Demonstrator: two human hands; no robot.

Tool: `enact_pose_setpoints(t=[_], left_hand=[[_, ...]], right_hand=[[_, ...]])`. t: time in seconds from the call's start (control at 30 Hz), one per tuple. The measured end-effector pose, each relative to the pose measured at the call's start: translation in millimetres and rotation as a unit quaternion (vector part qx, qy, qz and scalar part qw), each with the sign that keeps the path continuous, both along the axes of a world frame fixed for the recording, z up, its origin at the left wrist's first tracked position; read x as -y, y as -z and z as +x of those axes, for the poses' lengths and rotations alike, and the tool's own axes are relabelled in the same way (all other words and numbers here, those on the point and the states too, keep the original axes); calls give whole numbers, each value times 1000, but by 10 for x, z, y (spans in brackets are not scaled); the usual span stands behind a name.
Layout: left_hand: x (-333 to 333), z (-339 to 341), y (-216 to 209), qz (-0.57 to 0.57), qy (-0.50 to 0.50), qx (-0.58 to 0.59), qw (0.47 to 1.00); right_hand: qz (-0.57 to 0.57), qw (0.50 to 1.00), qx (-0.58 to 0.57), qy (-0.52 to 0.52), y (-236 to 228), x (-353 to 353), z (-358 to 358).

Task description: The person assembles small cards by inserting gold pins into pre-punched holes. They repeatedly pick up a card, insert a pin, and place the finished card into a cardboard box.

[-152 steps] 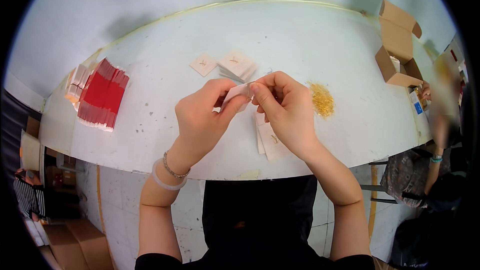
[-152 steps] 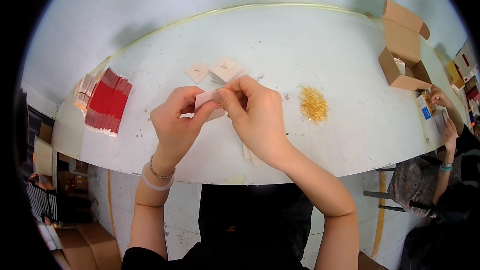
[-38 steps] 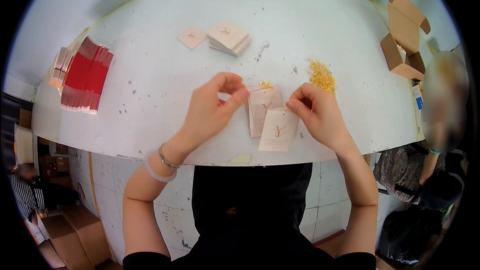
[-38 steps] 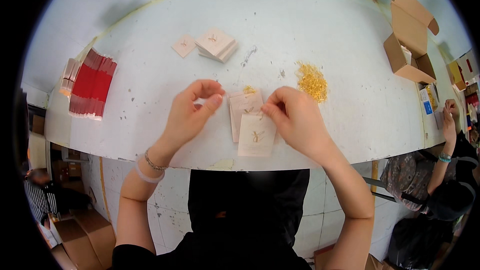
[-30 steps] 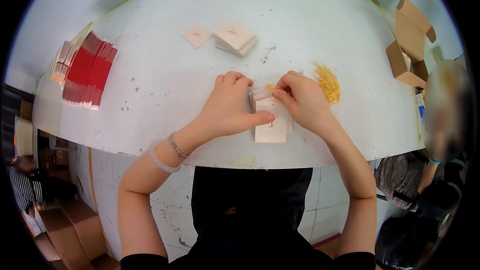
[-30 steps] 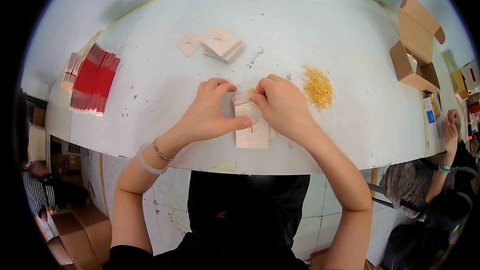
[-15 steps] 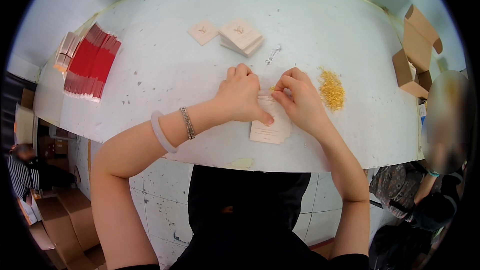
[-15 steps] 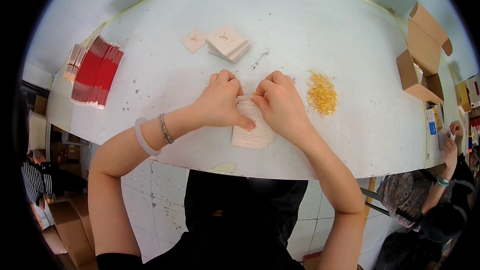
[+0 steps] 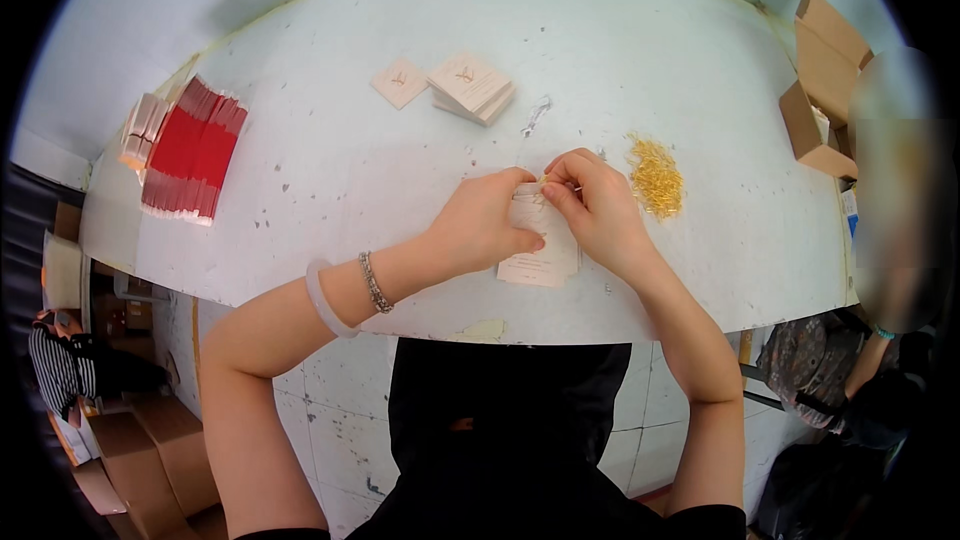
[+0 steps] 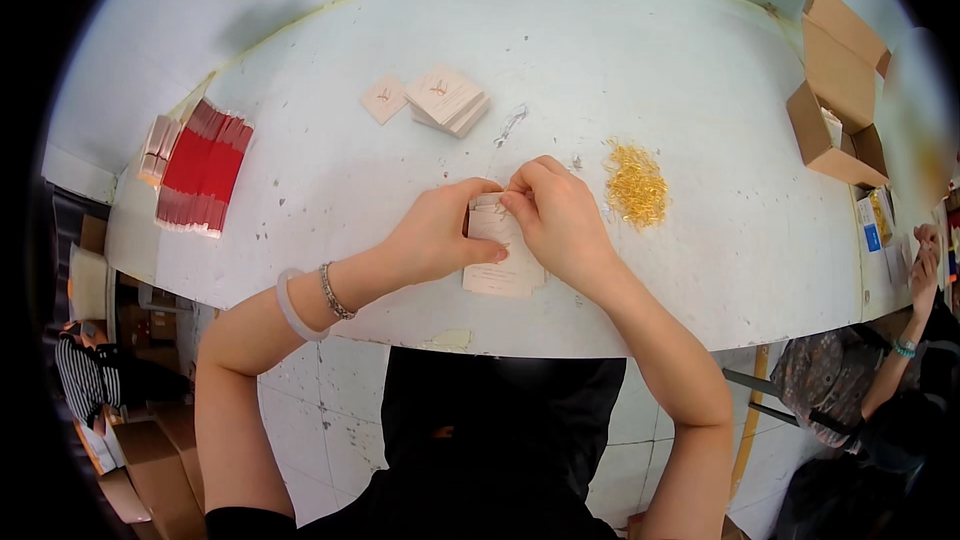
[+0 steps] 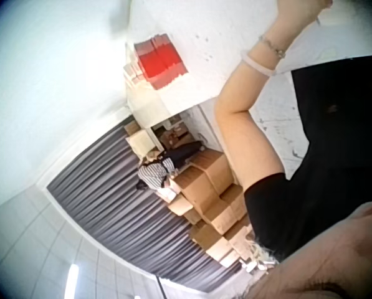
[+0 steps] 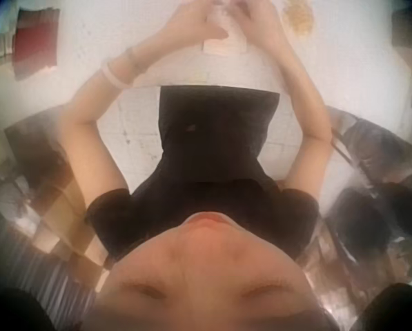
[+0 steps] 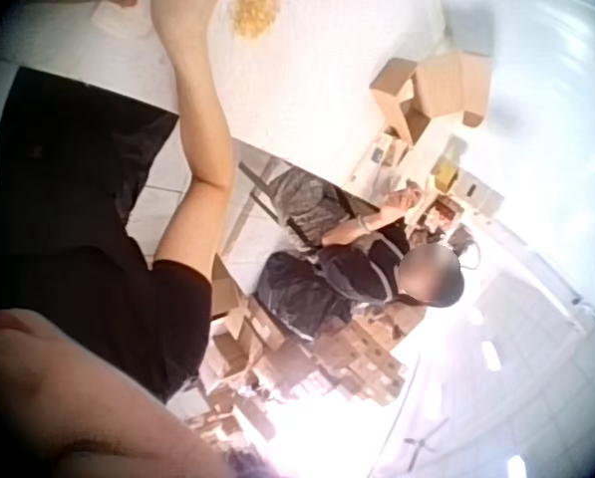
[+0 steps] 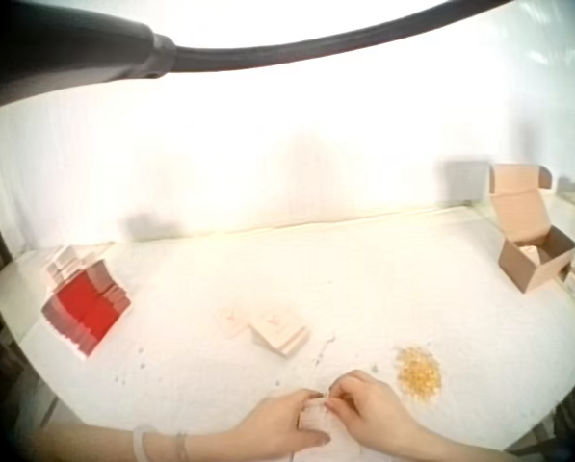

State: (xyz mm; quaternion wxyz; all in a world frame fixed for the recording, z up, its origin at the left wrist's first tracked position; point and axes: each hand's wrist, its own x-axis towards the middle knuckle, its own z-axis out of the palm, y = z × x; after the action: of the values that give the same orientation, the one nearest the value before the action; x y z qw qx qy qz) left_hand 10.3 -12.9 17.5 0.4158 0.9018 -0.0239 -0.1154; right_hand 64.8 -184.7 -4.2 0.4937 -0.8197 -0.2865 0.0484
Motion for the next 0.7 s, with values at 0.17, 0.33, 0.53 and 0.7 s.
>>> enact_pose_setpoints(t=[0.17,0.33,0.53,0.7], left_hand=[[43,-41,-29,-74,-23,-27,997],[25,-39,36,-190,-67,-11,979],[243,-50,-60,-239,-114,40,963],[521,58,-51,-209,-107,64,970]], right_hand=[[21,997,-75,18,-9,18,18],[165,976,-136,45,-2,40,-59],[176,977,-120,26,35,44,-342],[147,982,-100,55,-55,223,-302]])
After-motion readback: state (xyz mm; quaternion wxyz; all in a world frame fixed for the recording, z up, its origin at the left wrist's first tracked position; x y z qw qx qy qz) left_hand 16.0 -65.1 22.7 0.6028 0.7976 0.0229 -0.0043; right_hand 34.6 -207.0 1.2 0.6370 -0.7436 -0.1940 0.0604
